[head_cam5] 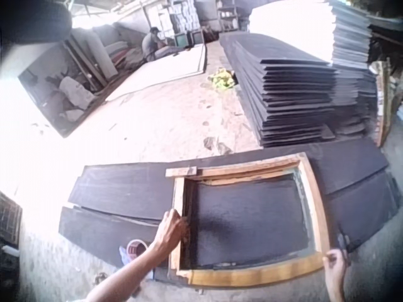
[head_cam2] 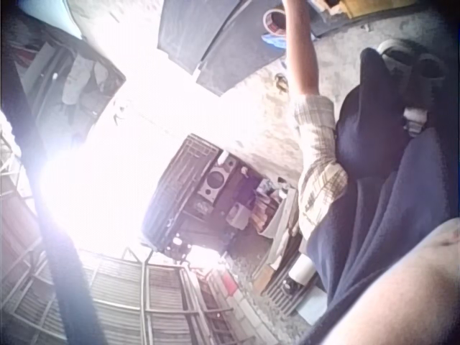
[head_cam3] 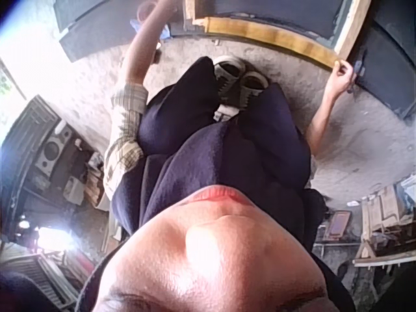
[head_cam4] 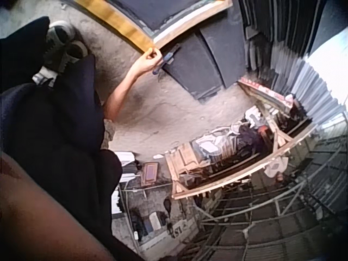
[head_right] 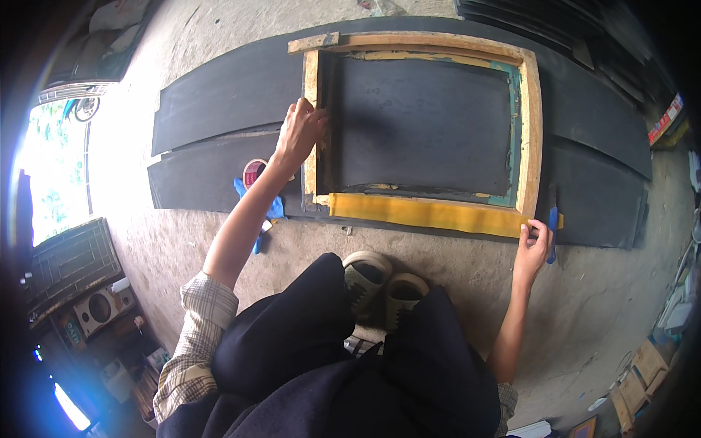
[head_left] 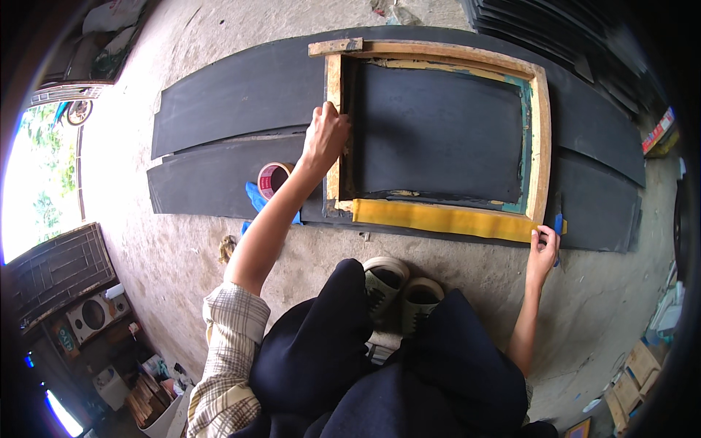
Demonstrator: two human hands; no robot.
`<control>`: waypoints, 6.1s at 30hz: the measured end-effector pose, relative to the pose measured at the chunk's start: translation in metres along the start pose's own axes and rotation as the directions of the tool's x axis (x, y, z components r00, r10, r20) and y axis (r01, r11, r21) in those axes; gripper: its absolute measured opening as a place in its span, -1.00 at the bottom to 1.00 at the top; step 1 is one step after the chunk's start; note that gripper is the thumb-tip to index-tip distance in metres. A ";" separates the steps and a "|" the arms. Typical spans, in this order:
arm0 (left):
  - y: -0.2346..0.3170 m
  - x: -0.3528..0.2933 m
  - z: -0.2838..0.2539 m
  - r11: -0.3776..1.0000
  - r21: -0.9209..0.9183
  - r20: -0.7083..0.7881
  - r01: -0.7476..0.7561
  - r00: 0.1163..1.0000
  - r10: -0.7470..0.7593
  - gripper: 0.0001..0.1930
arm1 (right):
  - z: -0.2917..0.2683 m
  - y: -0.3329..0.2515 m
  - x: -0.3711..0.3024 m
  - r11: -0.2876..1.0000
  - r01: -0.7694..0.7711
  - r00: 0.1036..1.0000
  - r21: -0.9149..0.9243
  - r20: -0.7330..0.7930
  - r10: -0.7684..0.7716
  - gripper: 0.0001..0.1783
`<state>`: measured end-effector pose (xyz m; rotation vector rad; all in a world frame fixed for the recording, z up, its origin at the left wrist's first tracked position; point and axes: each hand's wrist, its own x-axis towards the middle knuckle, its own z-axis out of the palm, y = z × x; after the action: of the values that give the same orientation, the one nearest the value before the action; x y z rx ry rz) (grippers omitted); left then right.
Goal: The person sits on the floor and applies yellow masking tape to the edges of a wooden frame. They use a utility knife to cut the tape and smooth it down, repeating the process for different sides of the frame.
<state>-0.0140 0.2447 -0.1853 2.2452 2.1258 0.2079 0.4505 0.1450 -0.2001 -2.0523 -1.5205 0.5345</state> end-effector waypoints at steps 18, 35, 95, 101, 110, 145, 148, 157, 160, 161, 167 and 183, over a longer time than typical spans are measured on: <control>0.023 -0.068 0.008 0.886 -0.463 -0.243 -0.022 0.965 -0.103 -0.58 | -0.009 0.062 0.069 0.933 0.080 0.993 -0.350 -0.050 -0.104 -0.69; -0.009 0.010 -0.008 0.979 -0.202 -0.214 -0.010 0.976 -0.035 -0.75 | 0.129 -0.191 0.107 0.754 0.539 0.671 0.376 0.350 -0.654 -0.57; -0.013 0.022 0.024 0.986 -0.150 -0.297 -0.075 0.955 0.027 -0.84 | 0.213 -0.252 0.107 0.697 0.657 0.524 0.288 0.490 -0.697 -0.71; -0.014 0.019 0.026 0.987 -0.141 -0.318 -0.071 0.948 0.022 -0.85 | 0.215 -0.253 0.105 0.702 0.646 0.524 0.300 0.495 -0.694 -0.71; -0.015 0.019 0.026 0.985 -0.140 -0.337 -0.098 0.941 0.046 -0.84 | 0.213 -0.255 0.106 0.703 0.642 0.512 0.305 0.512 -0.690 -0.70; -0.018 0.013 0.035 0.973 -0.151 -0.418 -0.173 0.904 0.095 -0.80 | 0.220 -0.251 0.101 0.725 0.606 0.534 0.328 0.508 -0.676 -0.68; -0.014 0.014 0.029 0.985 -0.115 -0.433 -0.127 0.899 0.066 -0.79 | 0.215 -0.248 0.101 0.747 0.575 0.544 0.333 0.526 -0.654 -0.68; -0.004 0.012 0.006 0.998 -0.047 -0.284 0.040 0.957 -0.052 -0.80 | 0.204 -0.248 0.096 0.776 0.532 0.566 0.340 0.538 -0.624 -0.68; 0.000 0.009 -0.007 1.000 0.015 -0.210 0.023 0.978 -0.020 -0.75 | 0.205 -0.240 0.096 0.768 0.527 0.589 0.364 0.496 -0.638 -0.67; 0.002 0.009 -0.013 0.999 0.051 -0.177 0.017 0.984 -0.007 -0.74 | 0.204 -0.240 0.096 0.770 0.522 0.592 0.368 0.494 -0.637 -0.67; 0.018 0.007 -0.019 0.983 0.179 0.036 -0.037 0.999 0.031 -0.75 | 0.200 -0.241 0.089 0.773 0.543 0.605 0.327 0.485 -0.631 -0.70; -0.006 -0.012 0.020 0.971 -0.231 -0.158 -0.062 0.987 0.025 -0.86 | 0.205 -0.238 0.072 0.691 0.630 0.593 0.354 0.355 -0.723 -0.68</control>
<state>-0.0184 0.2345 -0.2068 2.2024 1.9969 0.6200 0.1713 0.3043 -0.2131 -1.0531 -2.2718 0.8514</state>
